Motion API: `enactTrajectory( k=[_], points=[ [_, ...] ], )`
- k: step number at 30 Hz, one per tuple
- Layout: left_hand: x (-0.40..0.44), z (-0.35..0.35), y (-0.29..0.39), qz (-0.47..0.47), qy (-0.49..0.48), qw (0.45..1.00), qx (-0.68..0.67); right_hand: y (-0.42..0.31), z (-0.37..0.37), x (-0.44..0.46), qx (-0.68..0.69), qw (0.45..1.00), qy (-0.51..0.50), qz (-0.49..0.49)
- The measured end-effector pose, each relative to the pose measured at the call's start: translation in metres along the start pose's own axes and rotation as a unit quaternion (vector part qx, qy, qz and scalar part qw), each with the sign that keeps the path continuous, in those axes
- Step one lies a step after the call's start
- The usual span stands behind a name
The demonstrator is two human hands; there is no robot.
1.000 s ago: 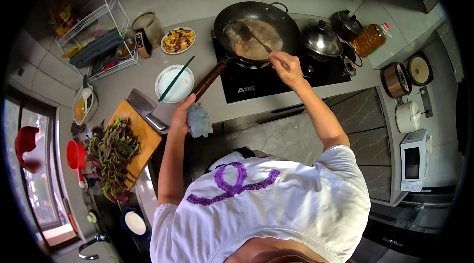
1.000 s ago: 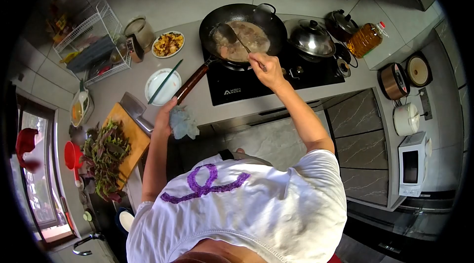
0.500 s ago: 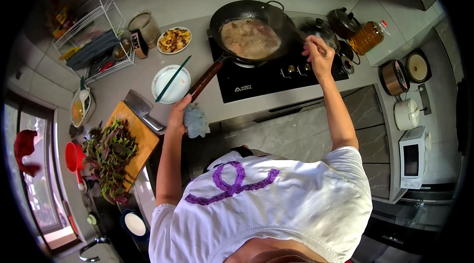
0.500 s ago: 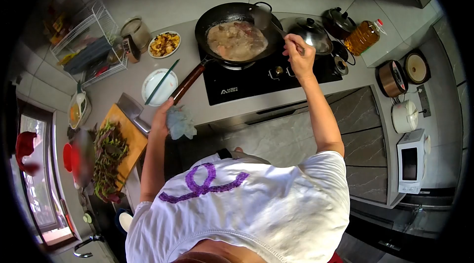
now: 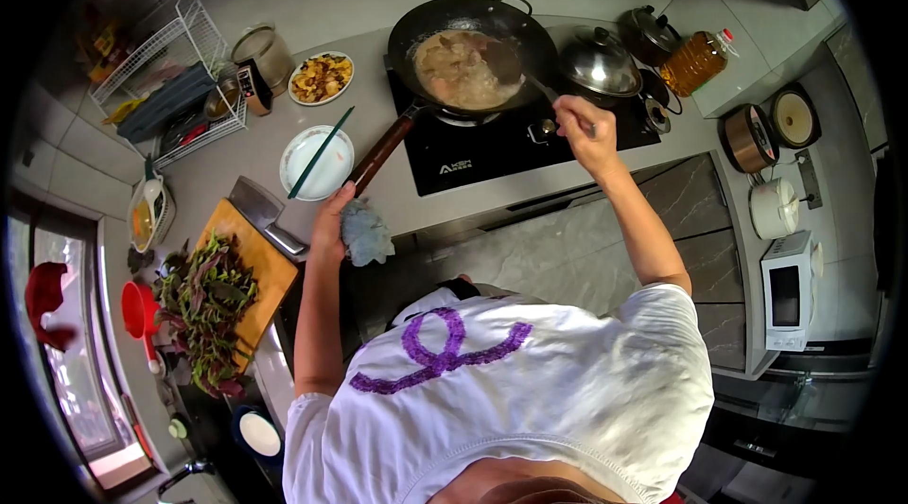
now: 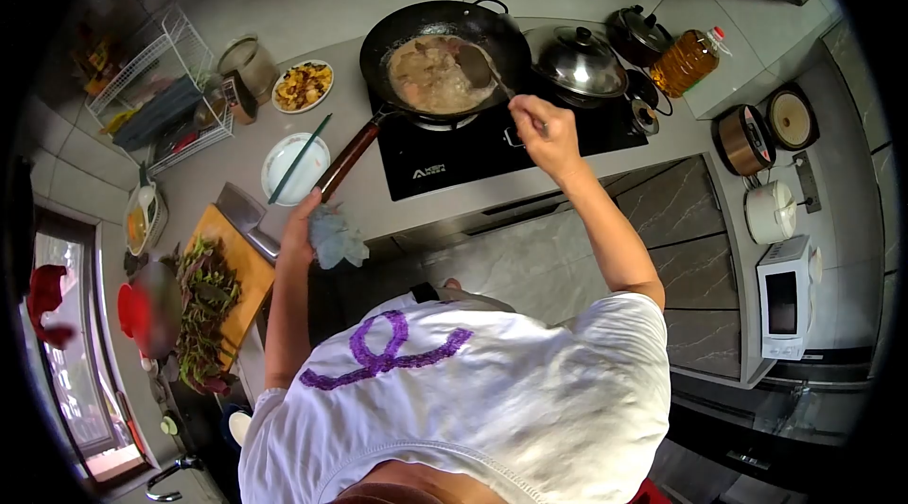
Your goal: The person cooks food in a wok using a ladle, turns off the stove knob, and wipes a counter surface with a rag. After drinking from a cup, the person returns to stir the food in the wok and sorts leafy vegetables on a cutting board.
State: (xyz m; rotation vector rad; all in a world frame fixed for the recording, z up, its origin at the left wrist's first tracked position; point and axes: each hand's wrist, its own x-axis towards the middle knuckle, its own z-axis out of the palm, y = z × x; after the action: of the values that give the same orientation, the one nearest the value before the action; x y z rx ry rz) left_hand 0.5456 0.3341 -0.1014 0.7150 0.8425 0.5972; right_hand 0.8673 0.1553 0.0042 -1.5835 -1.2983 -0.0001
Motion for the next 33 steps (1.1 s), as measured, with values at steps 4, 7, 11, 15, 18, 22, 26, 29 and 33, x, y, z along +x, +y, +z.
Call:
enactTrajectory(
  k=[4, 7, 11, 15, 18, 22, 26, 29, 33],
  points=[
    [0.003, -0.003, -0.003, 0.007, -0.014, 1.0, -0.006, -0.002, 0.002, -0.003, -0.203, 0.961, -0.065, -0.176],
    [0.001, -0.001, -0.002, 0.009, -0.019, 1.0, -0.007, 0.01, 0.006, -0.006, -0.272, 0.935, -0.077, -0.214],
    [0.002, -0.002, -0.003, 0.013, -0.008, 1.0, -0.002, 0.026, 0.005, 0.001, -0.303, 0.926, -0.07, -0.216],
    [0.002, -0.004, -0.003, 0.008, -0.005, 1.0, -0.007, 0.036, 0.004, 0.019, -0.282, 0.93, -0.039, -0.231],
    [0.0, -0.001, -0.002, 0.015, -0.002, 1.0, -0.003, 0.033, 0.003, 0.029, -0.271, 0.935, -0.035, -0.225],
    [-0.004, 0.0, -0.002, 0.016, -0.01, 1.0, -0.004, 0.033, 0.001, 0.045, -0.217, 0.962, -0.026, -0.164],
    [-0.001, -0.002, -0.004, 0.005, 0.01, 1.0, 0.01, 0.039, -0.006, 0.064, -0.088, 0.995, -0.002, -0.046],
    [0.001, -0.005, -0.006, 0.0, 0.006, 1.0, 0.008, 0.01, -0.015, 0.078, -0.029, 0.994, -0.002, 0.107],
    [-0.001, -0.003, -0.007, 0.007, 0.006, 1.0, 0.008, 0.0, -0.023, 0.097, 0.017, 0.986, 0.014, 0.163]
  ],
)
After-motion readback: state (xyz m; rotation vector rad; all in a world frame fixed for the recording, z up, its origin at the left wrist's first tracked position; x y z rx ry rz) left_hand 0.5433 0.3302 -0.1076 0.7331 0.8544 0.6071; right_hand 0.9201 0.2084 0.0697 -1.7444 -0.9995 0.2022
